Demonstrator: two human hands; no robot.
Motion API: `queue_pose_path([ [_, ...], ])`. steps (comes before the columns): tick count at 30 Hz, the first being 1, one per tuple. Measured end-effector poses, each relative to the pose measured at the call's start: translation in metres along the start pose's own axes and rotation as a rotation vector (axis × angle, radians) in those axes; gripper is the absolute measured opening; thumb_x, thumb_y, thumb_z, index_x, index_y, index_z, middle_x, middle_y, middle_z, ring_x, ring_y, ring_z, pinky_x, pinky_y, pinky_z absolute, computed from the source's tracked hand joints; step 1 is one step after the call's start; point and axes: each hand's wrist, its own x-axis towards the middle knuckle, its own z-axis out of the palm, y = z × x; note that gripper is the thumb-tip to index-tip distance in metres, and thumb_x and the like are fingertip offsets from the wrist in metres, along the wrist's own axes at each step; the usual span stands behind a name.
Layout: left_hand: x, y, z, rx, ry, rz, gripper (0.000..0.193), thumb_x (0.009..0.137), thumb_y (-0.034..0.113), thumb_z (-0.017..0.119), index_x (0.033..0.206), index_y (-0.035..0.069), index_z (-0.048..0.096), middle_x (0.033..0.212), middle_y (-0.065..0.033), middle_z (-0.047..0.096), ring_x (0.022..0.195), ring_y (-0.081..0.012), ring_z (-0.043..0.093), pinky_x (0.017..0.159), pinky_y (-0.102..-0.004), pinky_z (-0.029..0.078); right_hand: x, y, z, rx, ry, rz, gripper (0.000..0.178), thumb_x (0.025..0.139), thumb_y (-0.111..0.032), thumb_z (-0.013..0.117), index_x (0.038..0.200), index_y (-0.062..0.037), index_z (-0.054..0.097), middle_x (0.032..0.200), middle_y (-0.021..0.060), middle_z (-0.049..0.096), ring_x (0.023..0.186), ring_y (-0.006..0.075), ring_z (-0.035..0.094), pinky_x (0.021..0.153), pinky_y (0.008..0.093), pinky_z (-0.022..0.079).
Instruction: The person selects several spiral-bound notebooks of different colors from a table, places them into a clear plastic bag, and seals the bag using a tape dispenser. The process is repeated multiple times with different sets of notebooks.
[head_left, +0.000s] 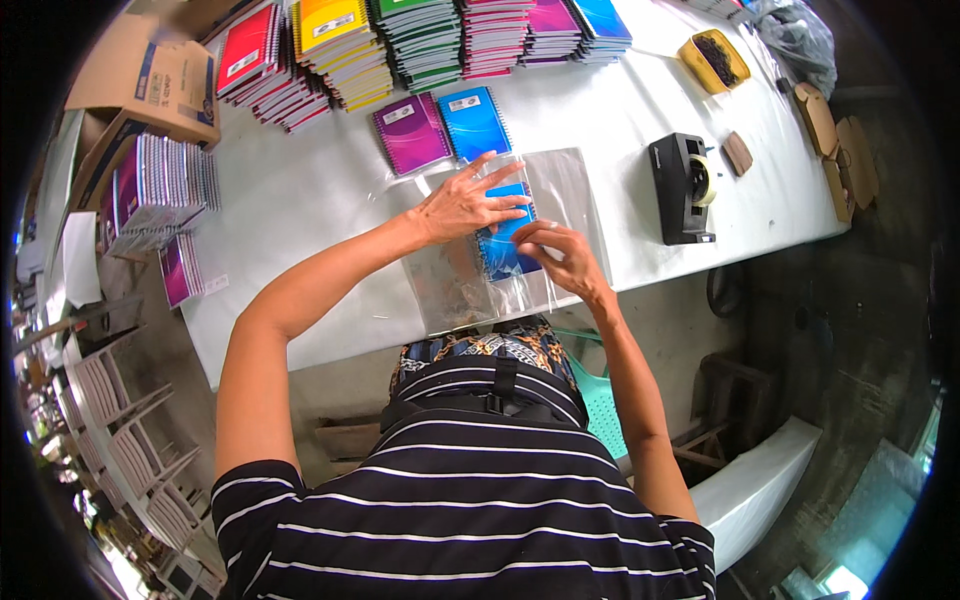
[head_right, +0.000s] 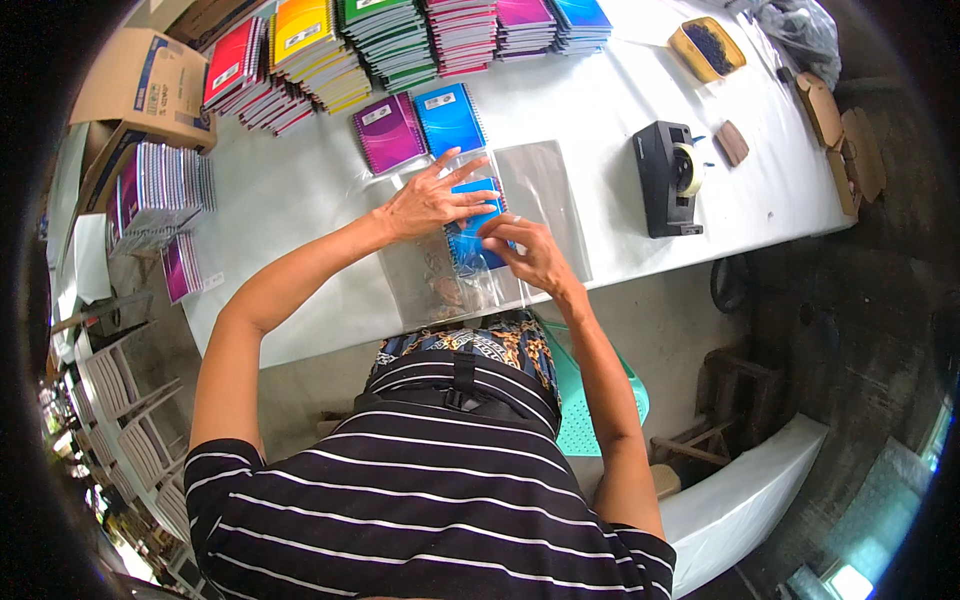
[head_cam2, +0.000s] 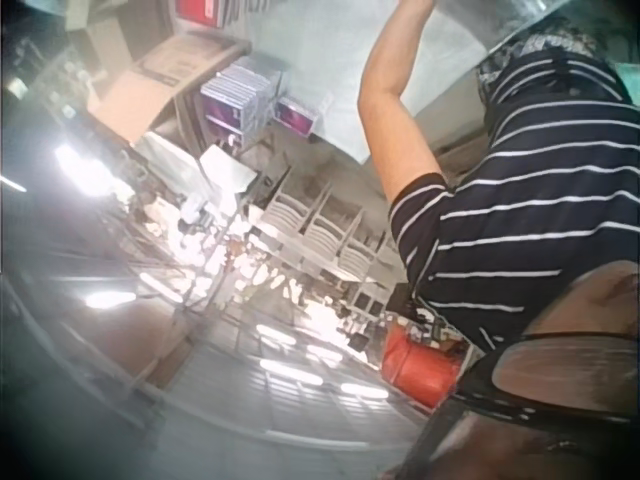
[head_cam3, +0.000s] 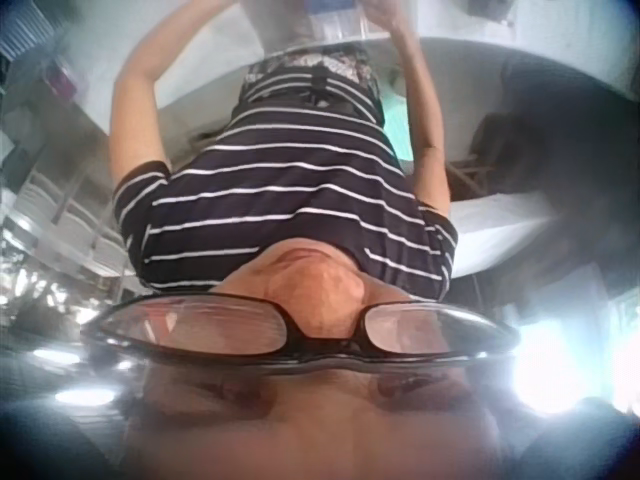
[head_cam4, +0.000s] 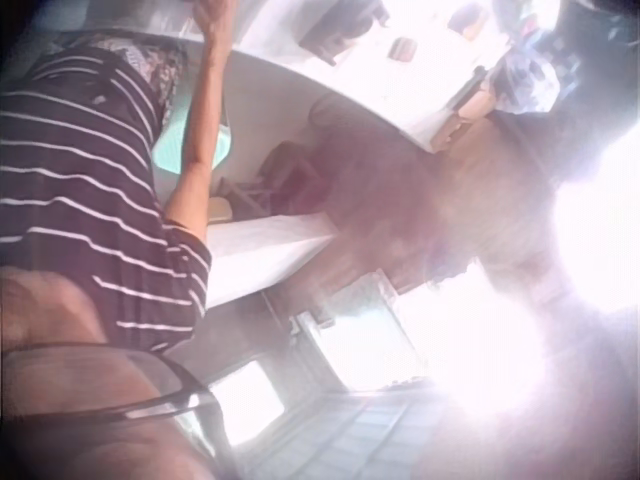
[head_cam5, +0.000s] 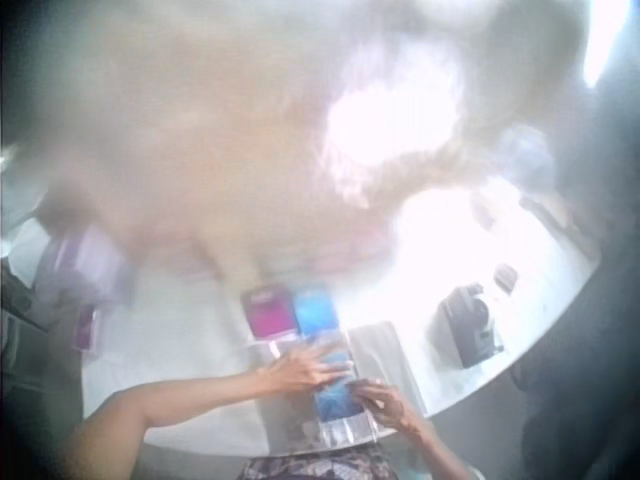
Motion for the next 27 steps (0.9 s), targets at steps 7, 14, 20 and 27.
queue_pose_path([
  [7, 0.006, 0.003, 0.009, -0.071, 0.094, -0.035, 0.041, 0.077, 0.029, 0.068, 0.118, 0.026, 0.067, 0.133, 0.0093, 0.057, 0.142, -0.0221, 0.033, 0.119, -0.0542, 0.016, -0.020, 0.027, -0.009, -0.631, -0.059, -0.143, 0.058, 0.075, 0.015, 0.052, 0.122, -0.0172, 0.065, 0.132, -0.0032, 0.059, 0.134, 0.0198, 0.045, 0.118, 0.0515, 0.018],
  [14, 0.006, 0.005, 0.006, -0.073, 0.118, -0.065, 0.042, 0.076, 0.028, 0.068, 0.118, 0.028, 0.066, 0.132, 0.0092, 0.059, 0.139, -0.0239, 0.038, 0.120, -0.0549, 0.014, -0.012, 0.013, -0.005, -0.744, -0.138, -0.076, 0.071, 0.074, 0.013, 0.054, 0.132, -0.0261, 0.058, 0.133, -0.0032, 0.055, 0.135, 0.0160, 0.041, 0.118, 0.0556, 0.013],
  [20, 0.011, 0.007, 0.008, -0.047, 0.055, -0.115, 0.041, 0.081, 0.032, 0.062, 0.122, 0.033, 0.064, 0.138, 0.0117, 0.054, 0.142, -0.0241, 0.033, 0.119, -0.0562, 0.016, -0.011, 0.018, -0.006, -0.698, -0.148, -0.097, 0.079, 0.066, 0.014, 0.052, 0.134, -0.0254, 0.056, 0.131, -0.0003, 0.054, 0.136, 0.0214, 0.039, 0.119, 0.0551, 0.012],
  [27, 0.019, 0.010, 0.014, -0.170, -0.040, -0.252, 0.038, 0.077, 0.031, 0.066, 0.115, 0.032, 0.068, 0.145, 0.0145, 0.045, 0.147, -0.0242, 0.020, 0.116, -0.0607, 0.017, -0.011, 0.022, -0.007, -0.654, -0.169, -0.084, 0.077, 0.066, 0.013, 0.052, 0.133, -0.0245, 0.058, 0.130, 0.0008, 0.054, 0.133, 0.0239, 0.041, 0.119, 0.0561, 0.012],
])
